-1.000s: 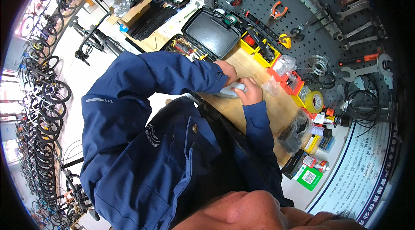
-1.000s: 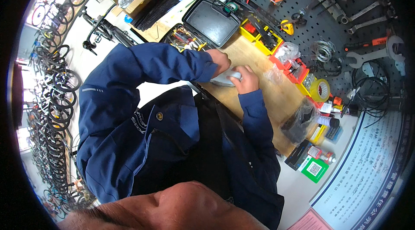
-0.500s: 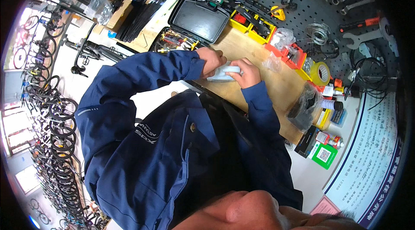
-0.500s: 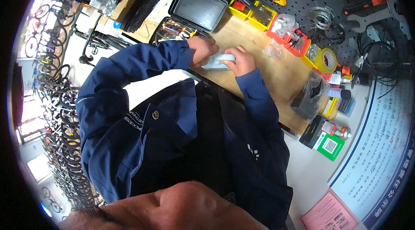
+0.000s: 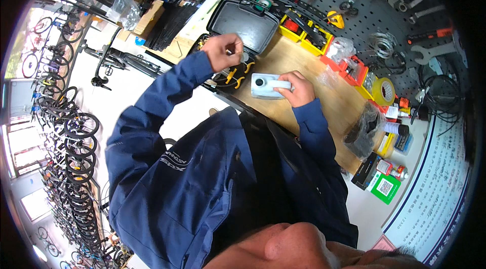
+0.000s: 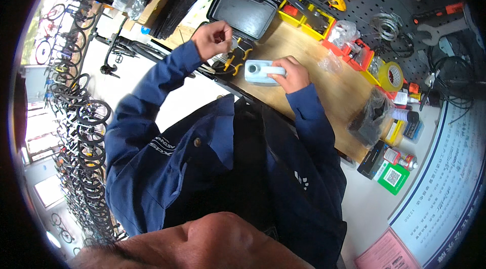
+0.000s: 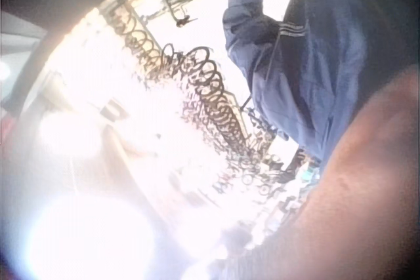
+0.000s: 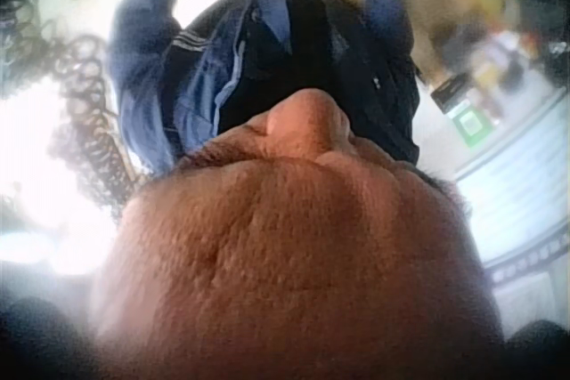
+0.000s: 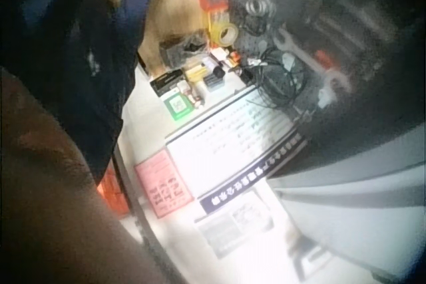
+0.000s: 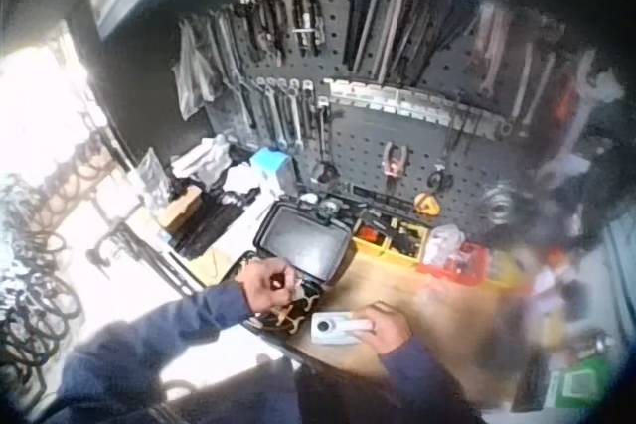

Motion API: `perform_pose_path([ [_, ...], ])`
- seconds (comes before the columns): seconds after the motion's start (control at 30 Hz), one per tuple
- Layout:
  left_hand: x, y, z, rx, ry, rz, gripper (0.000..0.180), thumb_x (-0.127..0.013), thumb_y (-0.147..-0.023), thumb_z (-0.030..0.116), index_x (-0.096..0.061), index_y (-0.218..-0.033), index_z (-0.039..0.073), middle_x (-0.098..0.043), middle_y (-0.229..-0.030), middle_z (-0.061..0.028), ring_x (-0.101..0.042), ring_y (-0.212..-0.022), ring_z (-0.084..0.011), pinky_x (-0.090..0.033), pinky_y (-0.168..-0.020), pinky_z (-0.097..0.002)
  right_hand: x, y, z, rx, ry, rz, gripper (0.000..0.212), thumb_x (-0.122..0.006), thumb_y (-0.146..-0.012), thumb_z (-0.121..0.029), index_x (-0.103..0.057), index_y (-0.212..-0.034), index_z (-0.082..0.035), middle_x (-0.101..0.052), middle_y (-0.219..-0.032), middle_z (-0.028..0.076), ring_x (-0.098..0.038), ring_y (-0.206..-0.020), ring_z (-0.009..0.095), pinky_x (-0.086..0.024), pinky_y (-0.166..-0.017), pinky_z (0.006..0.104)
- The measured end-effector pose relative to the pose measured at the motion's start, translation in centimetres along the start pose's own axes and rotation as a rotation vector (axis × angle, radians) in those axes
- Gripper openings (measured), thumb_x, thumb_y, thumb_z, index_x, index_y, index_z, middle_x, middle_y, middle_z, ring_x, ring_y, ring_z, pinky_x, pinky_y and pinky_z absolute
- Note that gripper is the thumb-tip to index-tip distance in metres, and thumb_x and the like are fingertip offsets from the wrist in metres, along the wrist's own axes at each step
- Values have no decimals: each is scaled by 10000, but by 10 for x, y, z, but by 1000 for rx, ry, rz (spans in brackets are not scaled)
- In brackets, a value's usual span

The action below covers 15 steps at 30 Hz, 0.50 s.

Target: The person retrieves a bottle of cleaning fluid, pours it into a small cup, and uses a tissue to wipe the bicycle handlebar. The person then places the cup and bottle back on the workbench.

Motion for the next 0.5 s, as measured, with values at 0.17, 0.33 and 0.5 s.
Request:
perform_pose_path([
  [0.17, 46, 87, -118, 209, 439, 426, 113, -696, -955, 14, -589, -979, 40, -647, -937, -29, -667, -814, -127, -592, -781, -297, 1, -1, -2, 31, 61, 15, 273, -868, -803, -106, -713, -1017, -37, -698, -989, 137, -712, -905, 311, -566, -777, 384],
  [0.33, 55, 188, -223, 336, 747, 955, 128, -687, -963, 20, -590, -1032, 66, -672, -945, -45, -700, -815, -157, -652, -793, -393, -2, -2, 1, 29, 86, 36, 298, -884, -773, -104, -712, -1007, -38, -707, -990, 135, -707, -899, 315, -561, -776, 392],
  [0.5, 123, 198, -278, 407, 191, 1128, 147, -744, -917, 42, -623, -993, 8, -700, -840, -65, -702, -745, -156, -590, -708, -287, -1, 1, -14, 4, 235, 64, 326, -890, -750, -78, -715, -1024, -55, -709, -991, 129, -714, -904, 323, -569, -781, 391],
])
Point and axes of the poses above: each hand's wrist, its own y-axis away from the middle knuckle, its own x-axis out of the back of the hand, z = x × y, the point moved 9 cm from there along -y, towards the middle knuckle
